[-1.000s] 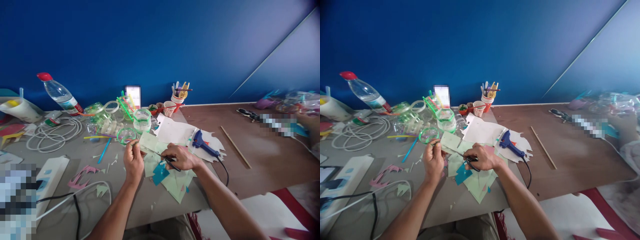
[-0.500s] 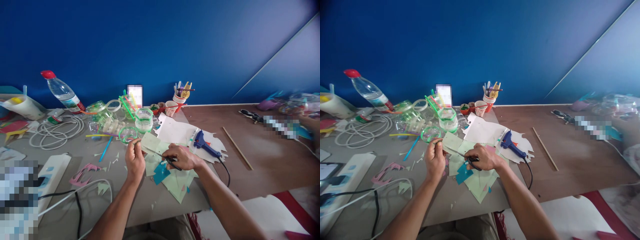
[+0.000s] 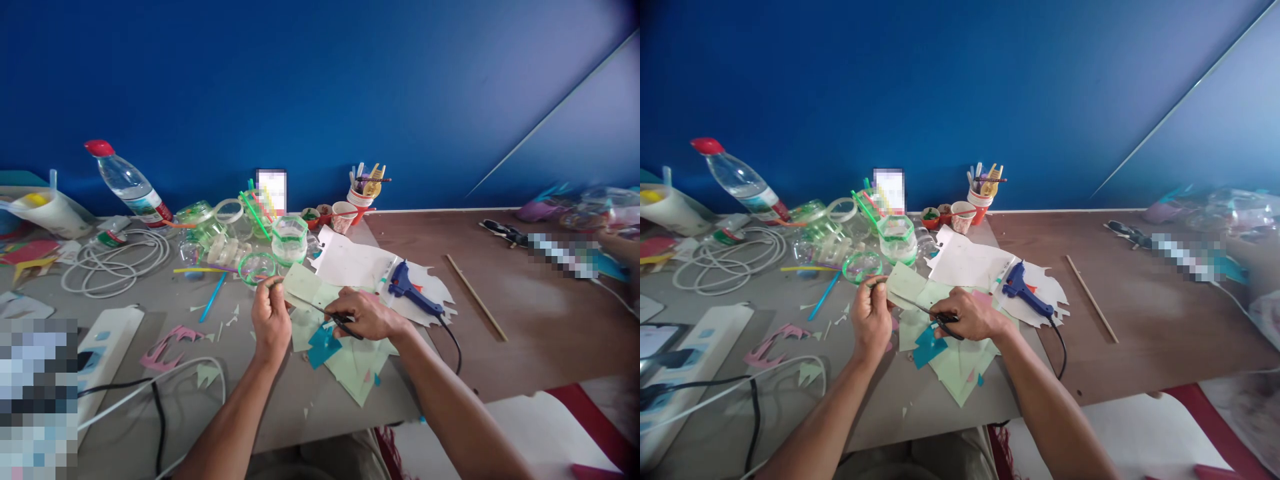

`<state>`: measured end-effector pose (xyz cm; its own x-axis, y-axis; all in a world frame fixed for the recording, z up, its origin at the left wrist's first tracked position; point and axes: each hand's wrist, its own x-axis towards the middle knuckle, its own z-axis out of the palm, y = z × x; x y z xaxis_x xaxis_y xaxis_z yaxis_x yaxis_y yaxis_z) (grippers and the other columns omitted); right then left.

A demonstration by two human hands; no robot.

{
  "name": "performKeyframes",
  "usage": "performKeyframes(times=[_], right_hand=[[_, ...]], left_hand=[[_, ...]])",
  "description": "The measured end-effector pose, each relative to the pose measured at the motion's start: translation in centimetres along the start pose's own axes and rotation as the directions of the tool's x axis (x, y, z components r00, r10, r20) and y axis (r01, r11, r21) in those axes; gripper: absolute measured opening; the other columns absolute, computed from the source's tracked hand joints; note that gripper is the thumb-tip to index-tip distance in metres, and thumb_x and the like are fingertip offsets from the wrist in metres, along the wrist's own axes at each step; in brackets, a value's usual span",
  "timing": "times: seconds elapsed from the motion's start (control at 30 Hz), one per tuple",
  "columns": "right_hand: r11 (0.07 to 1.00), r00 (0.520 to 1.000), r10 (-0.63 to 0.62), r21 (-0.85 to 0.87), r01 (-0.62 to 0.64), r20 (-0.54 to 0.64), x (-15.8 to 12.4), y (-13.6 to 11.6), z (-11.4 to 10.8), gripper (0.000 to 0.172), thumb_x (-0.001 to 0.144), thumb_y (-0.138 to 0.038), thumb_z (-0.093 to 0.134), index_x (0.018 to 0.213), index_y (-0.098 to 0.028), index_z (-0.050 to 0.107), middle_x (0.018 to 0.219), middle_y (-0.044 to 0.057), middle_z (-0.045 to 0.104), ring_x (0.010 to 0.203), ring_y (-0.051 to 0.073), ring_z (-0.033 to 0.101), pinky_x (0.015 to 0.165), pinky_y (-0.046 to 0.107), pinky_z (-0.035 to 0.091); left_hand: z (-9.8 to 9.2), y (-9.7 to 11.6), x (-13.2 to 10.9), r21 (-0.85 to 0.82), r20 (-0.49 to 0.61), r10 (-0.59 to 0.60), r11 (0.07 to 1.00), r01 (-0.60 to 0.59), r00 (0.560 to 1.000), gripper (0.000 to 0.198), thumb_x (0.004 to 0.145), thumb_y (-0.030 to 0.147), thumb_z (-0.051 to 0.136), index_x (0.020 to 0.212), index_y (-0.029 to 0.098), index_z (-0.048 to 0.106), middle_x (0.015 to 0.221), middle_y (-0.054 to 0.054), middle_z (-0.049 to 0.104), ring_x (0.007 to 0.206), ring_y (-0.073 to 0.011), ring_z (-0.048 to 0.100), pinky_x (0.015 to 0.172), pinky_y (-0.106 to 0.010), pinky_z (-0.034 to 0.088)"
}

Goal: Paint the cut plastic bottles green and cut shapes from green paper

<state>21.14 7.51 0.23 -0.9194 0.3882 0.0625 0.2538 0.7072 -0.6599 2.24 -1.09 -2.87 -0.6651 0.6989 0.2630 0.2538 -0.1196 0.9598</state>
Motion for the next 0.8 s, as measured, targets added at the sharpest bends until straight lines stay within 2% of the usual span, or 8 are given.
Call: performKeyframes(times=[0.3,0.5,0.7,0.8], right_hand=[[1.0,1.0,-0.012,-0.006,0.012,-0.007,0.03,-0.15,-0.04,0.04,0.083,-0.054,0.062,0.095,-0.017,0.071,0.072,0.006,0.071,0.072,0.018,0.06,0.072,0.029,0.043],[0.999,0.999,0.036,-0.012,-0.036,-0.021,0.0,-0.17,0.0,0.035,0.08,-0.049,0.067,0.097,-0.019,0.073,0.077,0.007,0.073,0.078,0.021,0.061,0.072,0.029,0.045],[0.995,0.994,0.103,-0.004,-0.104,-0.032,-0.09,-0.1,-0.1,0.031,0.076,-0.042,0.073,0.097,-0.019,0.074,0.077,0.006,0.072,0.079,0.02,0.062,0.071,0.027,0.047],[0.994,0.993,0.112,0.005,-0.112,-0.043,-0.05,-0.07,-0.11,0.029,0.075,-0.039,0.073,0.096,-0.018,0.074,0.075,0.006,0.071,0.079,0.02,0.062,0.071,0.027,0.047]], left_hand=[[-0.05,0.29,0.05,0.027,-0.005,0.005,1.0,-0.005,1.0,0.032,0.09,0.047,0.046,0.092,0.018,0.058,0.083,-0.004,0.061,0.063,-0.0122,0.056,0.055,-0.022,0.047],[-0.01,0.37,-0.03,0.015,-0.014,0.001,1.0,-0.001,1.0,0.031,0.089,0.048,0.048,0.092,0.018,0.058,0.083,-0.004,0.061,0.062,-0.0118,0.056,0.053,-0.022,0.047],[0.36,0.14,-0.11,-0.181,0.047,-0.133,0.974,0.14,0.99,0.032,0.085,0.049,0.055,0.095,0.019,0.055,0.079,-0.003,0.061,0.057,-0.0117,0.056,0.049,-0.023,0.046],[0.56,0.38,-0.21,-0.224,0.076,-0.144,0.962,0.158,0.987,0.031,0.084,0.049,0.056,0.095,0.02,0.053,0.065,0.003,0.056,0.045,-0.0089,0.047,0.041,-0.021,0.038]])
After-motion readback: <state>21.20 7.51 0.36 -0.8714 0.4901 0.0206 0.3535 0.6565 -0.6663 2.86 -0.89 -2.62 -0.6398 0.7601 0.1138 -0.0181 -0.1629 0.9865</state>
